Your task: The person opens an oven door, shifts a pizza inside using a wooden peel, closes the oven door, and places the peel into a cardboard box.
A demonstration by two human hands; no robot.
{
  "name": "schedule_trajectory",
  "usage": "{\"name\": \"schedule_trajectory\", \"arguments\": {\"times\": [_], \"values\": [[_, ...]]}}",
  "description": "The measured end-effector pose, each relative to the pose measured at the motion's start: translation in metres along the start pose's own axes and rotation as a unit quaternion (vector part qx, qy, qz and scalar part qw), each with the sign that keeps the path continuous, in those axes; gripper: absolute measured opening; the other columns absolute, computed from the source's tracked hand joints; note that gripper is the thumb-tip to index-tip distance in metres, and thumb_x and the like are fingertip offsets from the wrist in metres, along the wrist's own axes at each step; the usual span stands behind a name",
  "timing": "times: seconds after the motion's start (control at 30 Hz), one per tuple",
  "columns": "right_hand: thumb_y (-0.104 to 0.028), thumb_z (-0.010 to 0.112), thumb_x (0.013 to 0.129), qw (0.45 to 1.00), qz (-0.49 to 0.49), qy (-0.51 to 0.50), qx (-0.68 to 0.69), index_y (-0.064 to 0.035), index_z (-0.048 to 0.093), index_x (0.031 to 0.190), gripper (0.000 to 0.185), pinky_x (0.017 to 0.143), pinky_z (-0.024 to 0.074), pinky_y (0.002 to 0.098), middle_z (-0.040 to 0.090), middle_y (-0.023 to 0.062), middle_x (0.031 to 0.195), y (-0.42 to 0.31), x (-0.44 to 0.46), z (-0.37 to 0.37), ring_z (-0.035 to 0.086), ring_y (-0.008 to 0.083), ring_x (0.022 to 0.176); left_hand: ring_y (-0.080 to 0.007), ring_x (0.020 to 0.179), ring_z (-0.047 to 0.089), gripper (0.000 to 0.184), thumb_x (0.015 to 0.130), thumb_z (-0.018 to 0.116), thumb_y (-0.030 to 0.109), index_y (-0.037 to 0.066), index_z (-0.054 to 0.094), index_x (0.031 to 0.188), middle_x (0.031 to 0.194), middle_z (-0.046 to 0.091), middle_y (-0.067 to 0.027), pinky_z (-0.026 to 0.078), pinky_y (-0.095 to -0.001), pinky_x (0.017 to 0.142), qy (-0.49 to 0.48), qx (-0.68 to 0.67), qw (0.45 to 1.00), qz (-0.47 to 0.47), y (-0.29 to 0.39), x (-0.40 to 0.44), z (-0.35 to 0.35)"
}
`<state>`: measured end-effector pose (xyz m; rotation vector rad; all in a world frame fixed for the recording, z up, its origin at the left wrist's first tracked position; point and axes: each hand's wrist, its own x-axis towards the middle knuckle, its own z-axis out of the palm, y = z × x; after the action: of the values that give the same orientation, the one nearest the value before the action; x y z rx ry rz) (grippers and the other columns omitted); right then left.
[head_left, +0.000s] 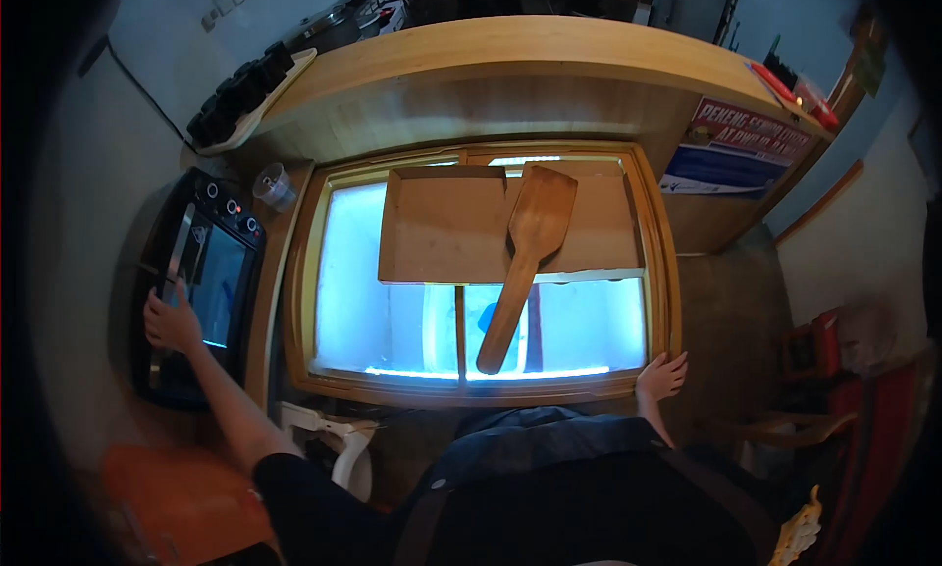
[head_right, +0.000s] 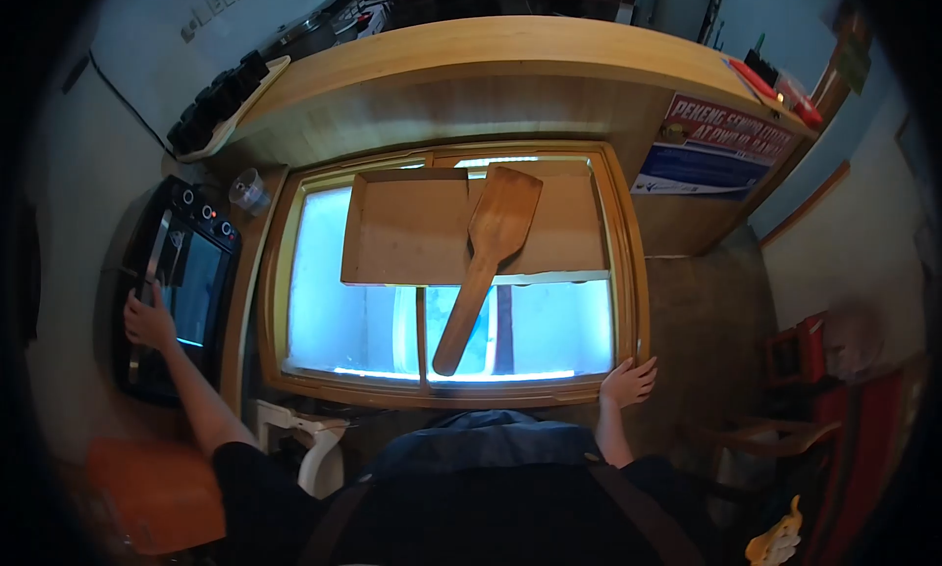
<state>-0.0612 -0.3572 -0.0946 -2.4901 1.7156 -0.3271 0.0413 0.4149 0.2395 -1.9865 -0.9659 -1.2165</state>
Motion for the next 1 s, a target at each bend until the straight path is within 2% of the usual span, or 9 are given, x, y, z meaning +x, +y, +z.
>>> {"name": "schedule_trajectory", "arguments": {"times": [0.1,0.23,0.33,0.4,0.5,0.6,0.7,0.83,1.0], "values": [[-0.037,0.04,0.093,0.997,-0.071,0.029,0.014,-0.0153,0.026,0.14,0.054,0.099,0.028,0.0544,0.032,0.0154,0.138,-0.013,0.0,-0.016,0.033,0.034,0.125,-0.0291,0.121,0.037,0.072,0.073,0.063,0.056,0.018,0.041,0.13,0.124,0.042,-0.007,0.03,-0.0555,0.095,-0.038,-0.018,0.991,-0.129,0.049,-0.041,-0.038],[-0.026,0.048,0.09,0.935,-0.267,0.056,0.228,-0.0115,0.031,0.138,0.053,0.101,0.0282,0.0492,0.03,0.0171,0.137,-0.06,0.009,-0.035,0.031,0.0343,0.126,-0.0328,0.117,0.038,0.06,0.081,0.063,0.034,0.004,0.038,0.127,0.126,0.04,-0.0152,0.03,-0.0464,0.098,-0.066,-0.294,0.952,0.05,0.147,-0.163,-0.07],[-0.005,0.06,0.082,0.759,-0.323,-0.057,0.563,-0.003,0.036,0.131,0.054,0.105,0.0287,0.0392,0.036,0.0191,0.129,-0.14,-0.013,-0.043,0.033,0.033,0.125,-0.029,0.103,0.047,0.027,0.076,0.064,0.006,0.004,0.054,0.1,0.105,0.053,-0.0134,0.035,-0.0403,0.092,-0.263,-0.699,0.664,-0.025,0.239,-0.242,-0.187],[-0.012,0.062,0.082,0.699,-0.427,-0.207,0.535,-0.0031,0.031,0.135,0.062,0.108,0.0207,0.0375,0.033,0.0144,0.137,-0.178,-0.033,-0.076,0.027,0.0288,0.13,-0.0299,0.101,0.048,0.026,0.074,0.067,0.01,0.004,0.055,0.097,0.104,0.053,-0.0135,0.036,-0.039,0.091,-0.337,-0.77,0.542,0.014,0.272,-0.26,-0.264],[-0.04,0.062,0.081,0.471,-0.401,-0.514,0.594,-0.0119,0.033,0.137,0.069,0.107,0.0195,0.0414,0.029,0.013,0.14,-0.211,-0.079,-0.146,0.026,0.028,0.131,-0.038,0.129,0.026,0.074,0.073,0.072,0.031,0.009,0.035,0.134,0.138,0.027,-0.0186,0.025,-0.0439,0.105,-0.451,-0.787,0.387,0.165,0.288,-0.266,-0.33],[-0.041,0.064,0.079,0.495,-0.497,-0.49,0.518,-0.0163,0.048,0.129,0.058,0.108,0.0169,0.0465,0.018,0.0139,0.144,-0.21,-0.103,-0.157,0.021,0.0333,0.132,-0.0345,0.135,0.016,0.084,0.069,0.076,0.029,0.011,0.031,0.138,0.146,0.014,-0.0184,0.022,-0.0432,0.107,-0.535,-0.818,0.206,0.044,0.277,-0.286,-0.352],[-0.04,0.061,0.082,0.541,-0.51,-0.475,0.47,-0.0169,0.057,0.121,0.046,0.107,0.019,0.0486,0.022,0.016,0.143,-0.196,-0.108,-0.17,0.021,0.0342,0.132,-0.0349,0.134,0.017,0.087,0.067,0.078,0.028,0.013,0.031,0.138,0.146,0.014,-0.0197,0.023,-0.0446,0.106,-0.476,-0.812,0.309,0.136,0.262,-0.283,-0.349],[-0.039,0.046,0.09,0.463,-0.488,-0.565,0.477,-0.0127,0.057,0.12,0.042,0.104,0.0265,0.0405,0.055,0.0126,0.118,-0.174,-0.117,-0.158,0.043,0.0279,0.118,-0.0309,0.125,0.034,0.073,0.066,0.079,0.029,0.011,0.046,0.129,0.139,0.031,-0.0146,0.03,-0.0416,0.102,-0.507,-0.814,0.25,0.134,0.251,-0.276,-0.359],[-0.041,0.044,0.09,0.443,-0.581,-0.542,0.415,-0.007,0.057,0.112,0.042,0.093,0.0357,0.0367,0.06,0.0094,0.104,-0.159,-0.106,-0.131,0.054,0.0244,0.101,-0.0224,0.104,0.049,0.044,0.066,0.075,0.023,0.008,0.063,0.106,0.106,0.057,-0.0083,0.038,-0.0358,0.092,-0.52,-0.81,0.225,0.149,0.254,-0.295,-0.345]]}}
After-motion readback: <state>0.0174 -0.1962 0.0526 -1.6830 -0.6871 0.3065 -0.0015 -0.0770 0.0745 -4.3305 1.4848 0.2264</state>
